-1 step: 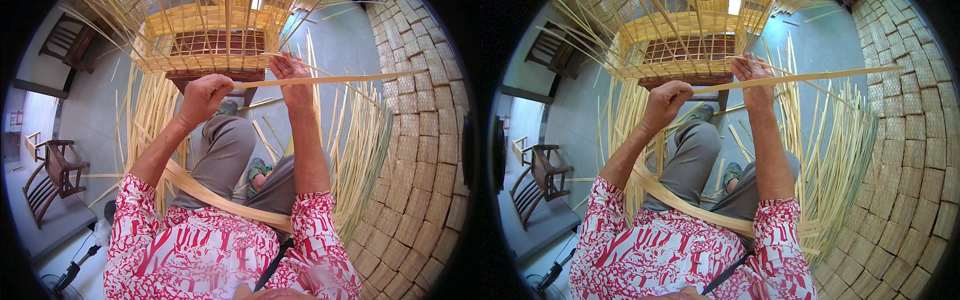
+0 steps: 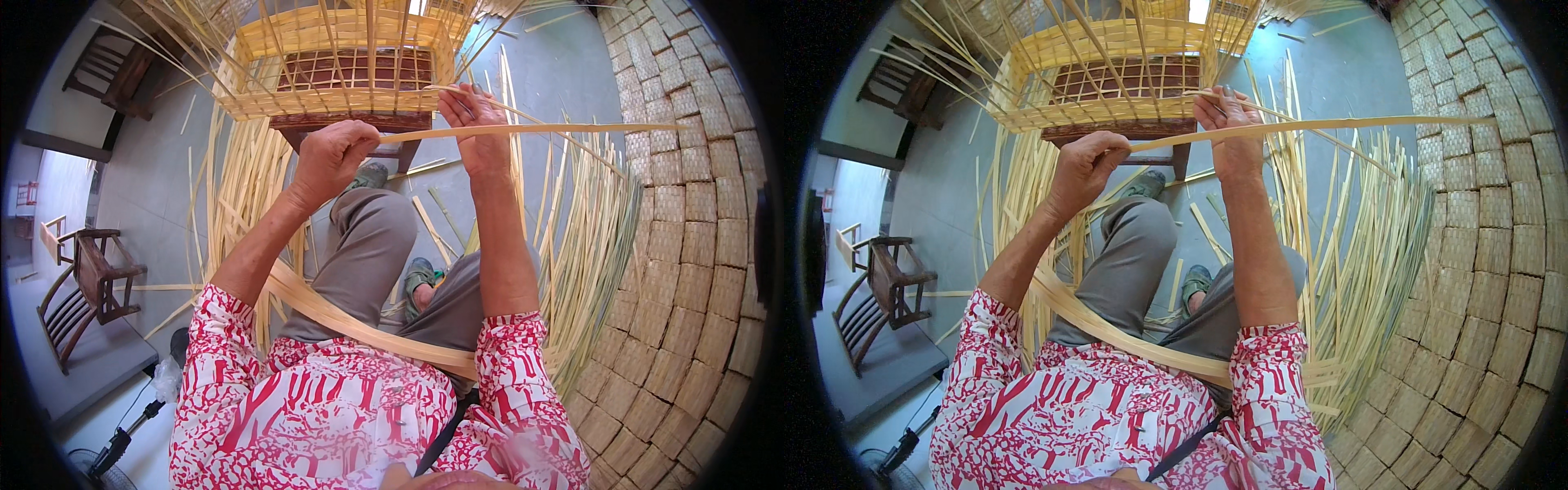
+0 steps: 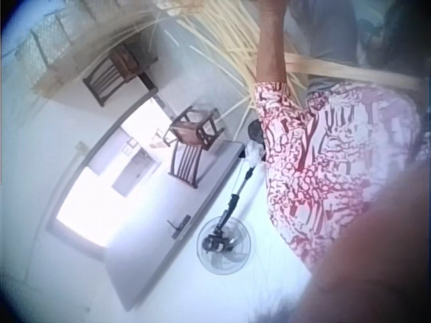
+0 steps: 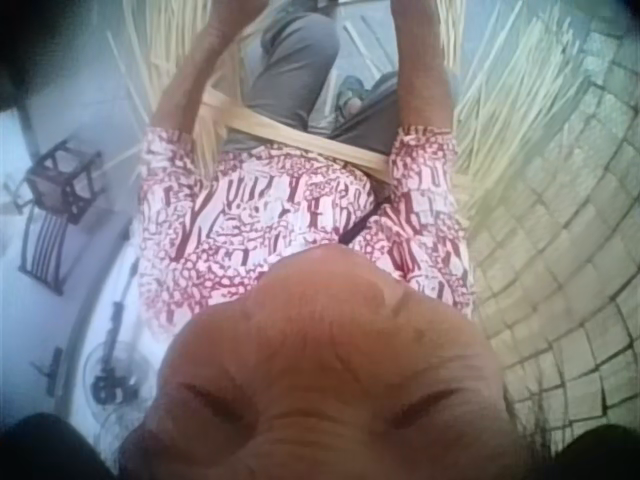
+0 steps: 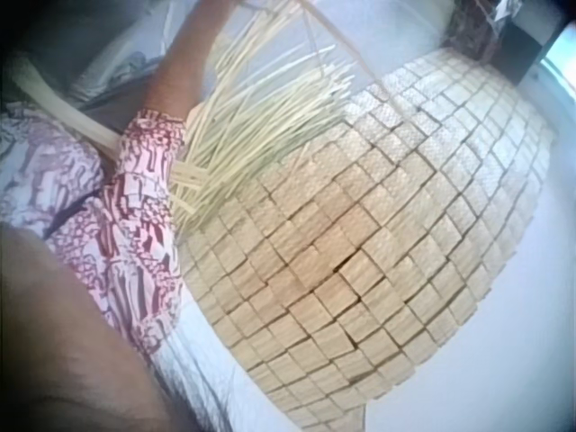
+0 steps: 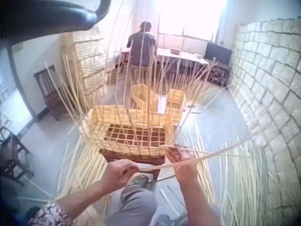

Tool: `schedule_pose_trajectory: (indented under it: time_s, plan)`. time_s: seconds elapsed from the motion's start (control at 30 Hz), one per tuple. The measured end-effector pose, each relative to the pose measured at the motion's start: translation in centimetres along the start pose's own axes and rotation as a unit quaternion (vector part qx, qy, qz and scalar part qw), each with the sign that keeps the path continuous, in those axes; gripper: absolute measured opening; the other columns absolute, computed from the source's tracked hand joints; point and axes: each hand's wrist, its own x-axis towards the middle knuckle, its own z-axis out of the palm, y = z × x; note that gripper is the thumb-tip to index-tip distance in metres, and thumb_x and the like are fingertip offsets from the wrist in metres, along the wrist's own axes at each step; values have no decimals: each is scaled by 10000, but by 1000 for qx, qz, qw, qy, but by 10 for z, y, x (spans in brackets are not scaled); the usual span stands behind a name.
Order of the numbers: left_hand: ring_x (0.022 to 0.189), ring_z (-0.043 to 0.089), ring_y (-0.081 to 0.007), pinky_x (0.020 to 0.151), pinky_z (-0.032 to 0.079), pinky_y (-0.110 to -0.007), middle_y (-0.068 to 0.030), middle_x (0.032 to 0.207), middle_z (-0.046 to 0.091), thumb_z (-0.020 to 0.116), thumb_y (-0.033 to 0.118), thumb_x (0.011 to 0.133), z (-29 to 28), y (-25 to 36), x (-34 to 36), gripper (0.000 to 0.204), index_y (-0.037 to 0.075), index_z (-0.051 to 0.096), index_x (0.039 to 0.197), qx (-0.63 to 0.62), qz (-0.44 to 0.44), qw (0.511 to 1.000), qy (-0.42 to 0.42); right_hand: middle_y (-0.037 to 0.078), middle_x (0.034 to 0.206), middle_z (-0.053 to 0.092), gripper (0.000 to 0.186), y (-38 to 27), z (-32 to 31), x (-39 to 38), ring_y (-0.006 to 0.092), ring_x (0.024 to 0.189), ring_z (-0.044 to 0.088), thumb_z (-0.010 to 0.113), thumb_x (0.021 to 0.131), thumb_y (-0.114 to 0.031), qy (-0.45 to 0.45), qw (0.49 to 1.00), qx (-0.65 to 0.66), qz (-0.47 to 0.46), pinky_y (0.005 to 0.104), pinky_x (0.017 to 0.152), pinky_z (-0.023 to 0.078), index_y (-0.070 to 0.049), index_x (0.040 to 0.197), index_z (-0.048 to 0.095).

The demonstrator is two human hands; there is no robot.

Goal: The person weaves a basket by hand, interlacing thin bamboo strips through a pre-formed frame. They repeatedly pull and tighten the strips to build up the basket's walls.

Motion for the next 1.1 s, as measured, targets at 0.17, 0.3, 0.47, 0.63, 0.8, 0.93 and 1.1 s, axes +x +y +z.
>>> schedule_pose_trajectory:
  time_s: [0.17, 0.3, 0.47, 0.63, 0.8, 0.93, 1.1]
  plan:
    - [797, 709, -309, 693, 550, -353, -131, 890, 725, 715, 71, 908, 4, 0, 13, 58, 30, 712, 950, 44, 19, 998, 45, 192, 1119, 672, 167, 5, -2, -2, 320, 1048, 709, 537, 1069, -147, 6, 999, 47, 9, 428, 938, 614, -4, 1150, 566]
    - [749, 680, -261, 665, 527, -343, -121, 847, 711, 714, 69, 914, 11, -3, 39, 60, 33, 725, 962, 25, 5, 997, 74, 209, 1131, 659, 184, 0, 0, -5, 358, 1105, 680, 478, 1071, -138, 60, 986, 129, 82, 474, 978, 585, 8, 1157, 548]
    - [737, 676, -265, 658, 516, -358, -104, 836, 697, 704, 87, 936, 11, -11, 53, 67, 71, 725, 997, 140, 29, 988, 62, 212, 1125, 663, 180, 0, 8, -12, 346, 1077, 690, 468, 1069, -134, 46, 991, 100, 73, 452, 955, 594, 13, 1139, 545]
    - [792, 685, -333, 667, 527, -451, -94, 825, 688, 663, 173, 945, 19, -15, 58, 64, 136, 715, 941, 199, 40, 977, 66, 175, 1090, 673, 134, -2, 17, -17, 288, 1029, 706, 520, 1056, -114, 31, 998, 47, 33, 390, 919, 603, 0, 1111, 563]
    - [787, 695, -336, 650, 539, -465, -90, 840, 700, 657, 197, 948, 19, -19, 61, 73, 159, 717, 965, 250, 20, 968, 31, 82, 1028, 681, 155, -3, 27, -25, 162, 924, 695, 660, 1020, -145, 9, 994, -103, -31, 286, 849, 588, -27, 1097, 595]
    - [804, 700, -359, 676, 551, -460, -112, 880, 712, 654, 198, 969, 19, -14, 59, 113, 143, 726, 1036, 256, 8, 967, 17, 76, 1070, 686, 198, 1, 22, -22, 130, 941, 673, 706, 1001, -169, -36, 974, -205, -93, 287, 859, 570, -15, 1104, 639]
    - [771, 708, -347, 643, 564, -449, -92, 902, 724, 657, 187, 961, 20, -14, 64, 162, 169, 720, 1109, 333, 23, 943, -19, 41, 1114, 661, 243, 10, 28, -11, 102, 852, 605, 757, 958, -160, -75, 830, -475, -284, 272, 762, 559, -48, 1165, 698]
